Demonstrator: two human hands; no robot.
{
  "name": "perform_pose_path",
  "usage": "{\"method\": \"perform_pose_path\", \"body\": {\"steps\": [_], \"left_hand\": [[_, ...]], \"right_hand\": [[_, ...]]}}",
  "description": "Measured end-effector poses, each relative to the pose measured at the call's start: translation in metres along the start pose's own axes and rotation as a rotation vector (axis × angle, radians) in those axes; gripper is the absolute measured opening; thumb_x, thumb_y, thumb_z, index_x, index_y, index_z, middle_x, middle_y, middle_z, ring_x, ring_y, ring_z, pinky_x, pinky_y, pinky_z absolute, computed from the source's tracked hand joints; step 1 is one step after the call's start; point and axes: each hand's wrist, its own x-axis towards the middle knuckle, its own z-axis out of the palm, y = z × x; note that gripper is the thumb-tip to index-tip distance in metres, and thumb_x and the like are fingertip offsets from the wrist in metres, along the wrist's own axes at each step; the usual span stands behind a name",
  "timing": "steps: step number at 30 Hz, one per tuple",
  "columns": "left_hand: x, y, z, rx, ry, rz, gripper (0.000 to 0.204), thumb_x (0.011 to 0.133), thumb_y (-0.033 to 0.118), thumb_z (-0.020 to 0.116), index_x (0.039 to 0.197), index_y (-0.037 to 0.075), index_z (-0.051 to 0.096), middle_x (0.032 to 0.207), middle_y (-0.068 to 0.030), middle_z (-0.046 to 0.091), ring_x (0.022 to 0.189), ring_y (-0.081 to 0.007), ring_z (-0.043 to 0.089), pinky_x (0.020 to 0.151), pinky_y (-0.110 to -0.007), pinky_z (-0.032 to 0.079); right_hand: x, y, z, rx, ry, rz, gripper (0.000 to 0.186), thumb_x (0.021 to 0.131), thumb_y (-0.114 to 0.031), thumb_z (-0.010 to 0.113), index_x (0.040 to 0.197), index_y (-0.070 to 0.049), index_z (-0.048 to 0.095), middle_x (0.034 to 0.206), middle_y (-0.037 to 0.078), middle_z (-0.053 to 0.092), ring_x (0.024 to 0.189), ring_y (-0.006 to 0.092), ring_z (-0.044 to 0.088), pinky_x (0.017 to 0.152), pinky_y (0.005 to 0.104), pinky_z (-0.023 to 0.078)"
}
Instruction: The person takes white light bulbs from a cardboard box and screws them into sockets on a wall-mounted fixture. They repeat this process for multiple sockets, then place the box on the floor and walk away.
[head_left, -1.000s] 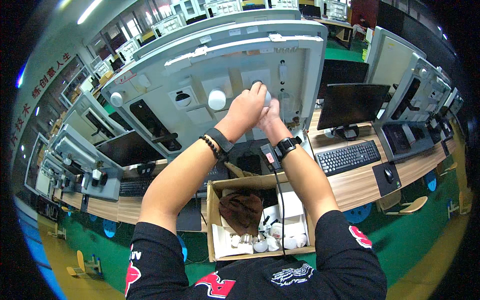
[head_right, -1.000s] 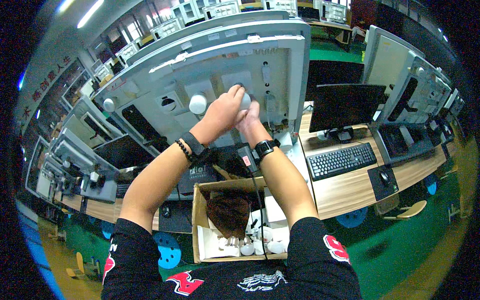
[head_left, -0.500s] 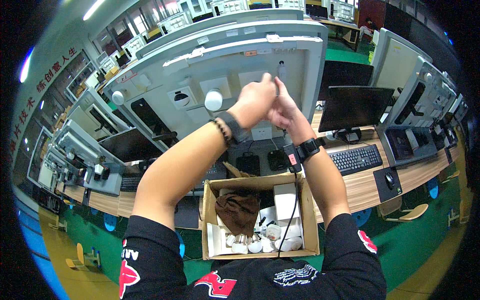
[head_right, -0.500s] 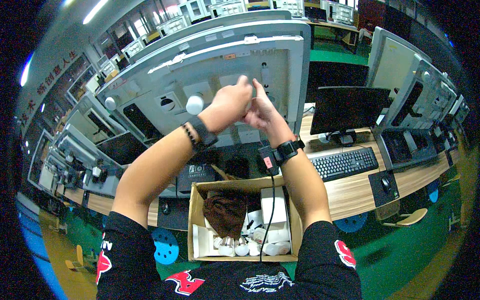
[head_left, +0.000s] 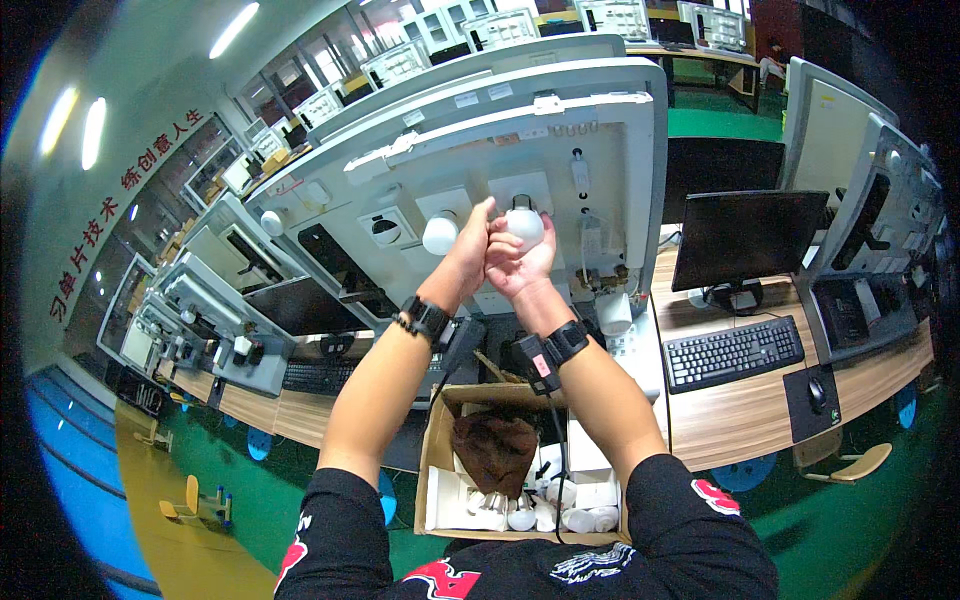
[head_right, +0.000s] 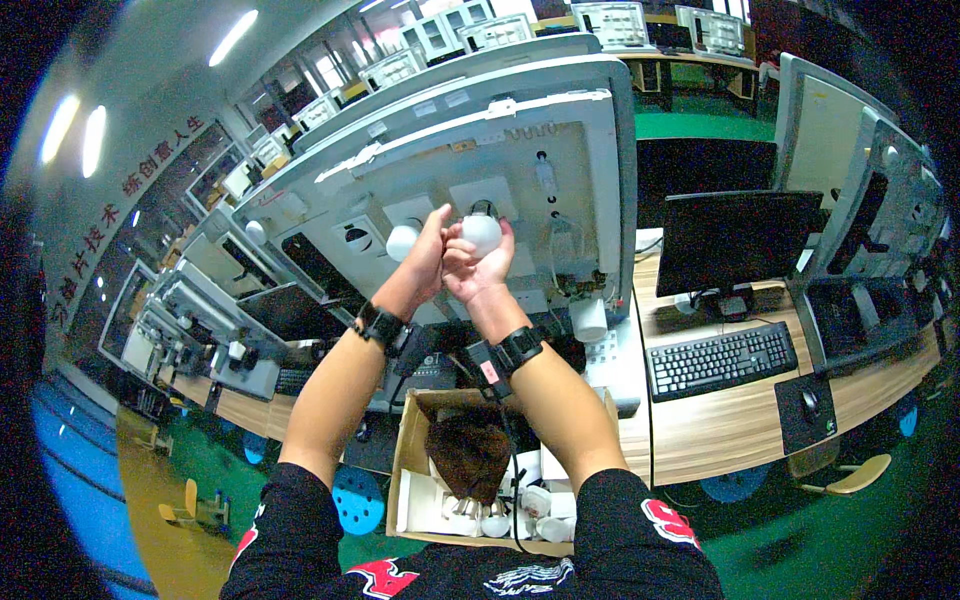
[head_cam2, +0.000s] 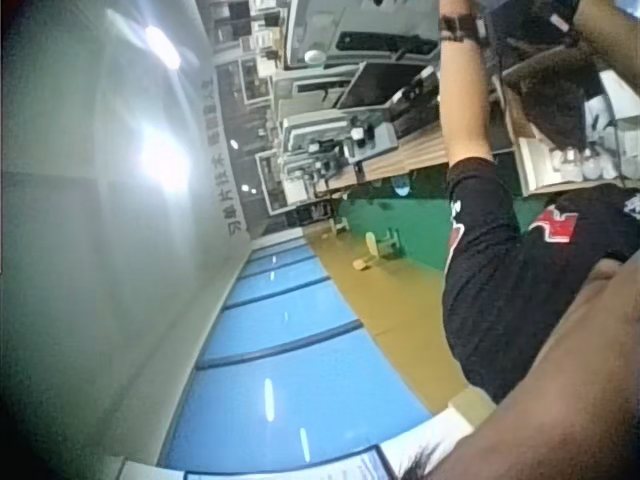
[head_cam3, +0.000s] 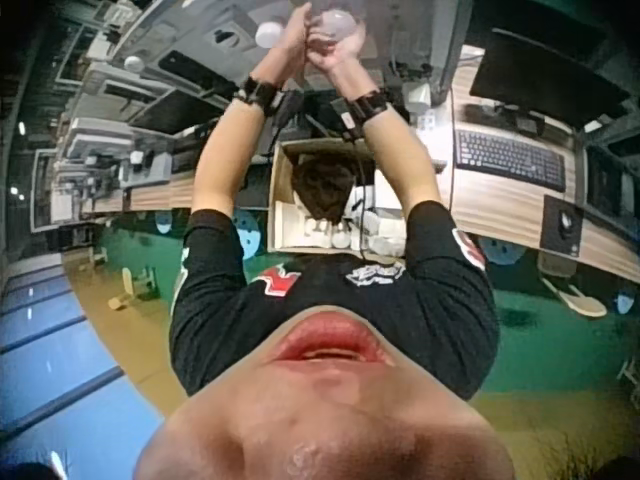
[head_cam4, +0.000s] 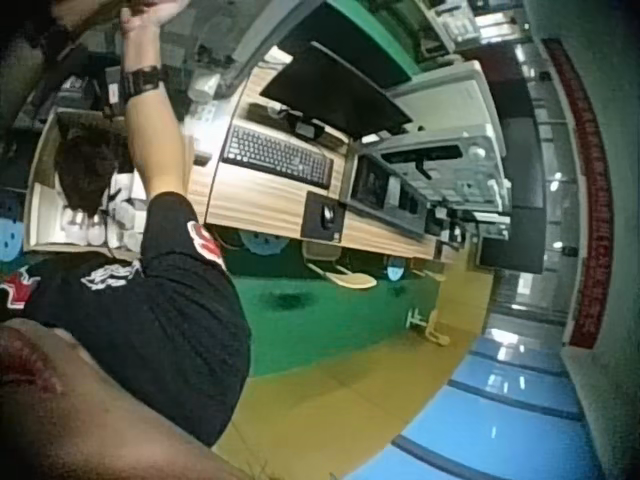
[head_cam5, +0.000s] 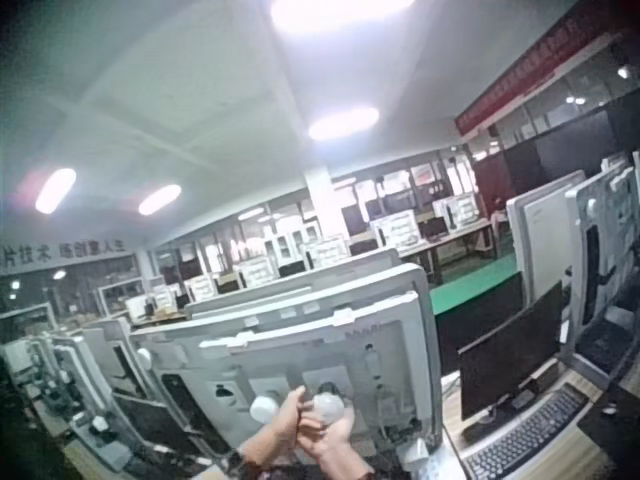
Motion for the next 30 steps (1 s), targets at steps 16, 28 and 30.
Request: {"method": "perform_pose_path", "body": {"steps": [16,28,30], "left_hand": [[0.024,0.023,0.010,0.399,0.012,-0.065,0.028,0.084,0.030,0.058,0.090,0.003,0.061,0.079,-0.0078,0.064,0.063,-0.0187,0.060,0.054,-0.030,0.046],[0.051,-0.017,-0.025,-0.161,-0.418,-0.104,0.030,0.087,0.034,0.051,0.095,0.007,0.061,0.083,-0.0097,0.063,0.066,-0.0208,0.060,0.046,-0.035,0.051],[0.045,-0.022,-0.012,-0.194,-0.330,-0.028,0.028,0.084,0.035,0.057,0.093,0.009,0.064,0.087,-0.0084,0.064,0.075,-0.0187,0.061,0.061,-0.035,0.051]], "right_hand": [[-0.033,-0.014,0.035,-2.634,0.361,-0.754,0.062,0.076,-0.049,0.062,0.087,0.011,0.053,0.075,0.024,0.061,0.068,0.0333,0.063,0.061,0.0404,0.050],[-0.025,0.008,-0.020,-1.257,0.204,-0.350,0.071,0.086,-0.068,0.022,0.094,-0.005,0.052,0.057,0.005,0.052,0.046,0.0151,0.043,0.042,0.0263,0.032],[-0.045,0.003,0.004,-1.536,0.678,-0.383,0.069,0.088,-0.064,0.026,0.102,-0.002,0.052,0.064,0.008,0.055,0.050,0.0151,0.049,0.044,0.0265,0.038]]}}
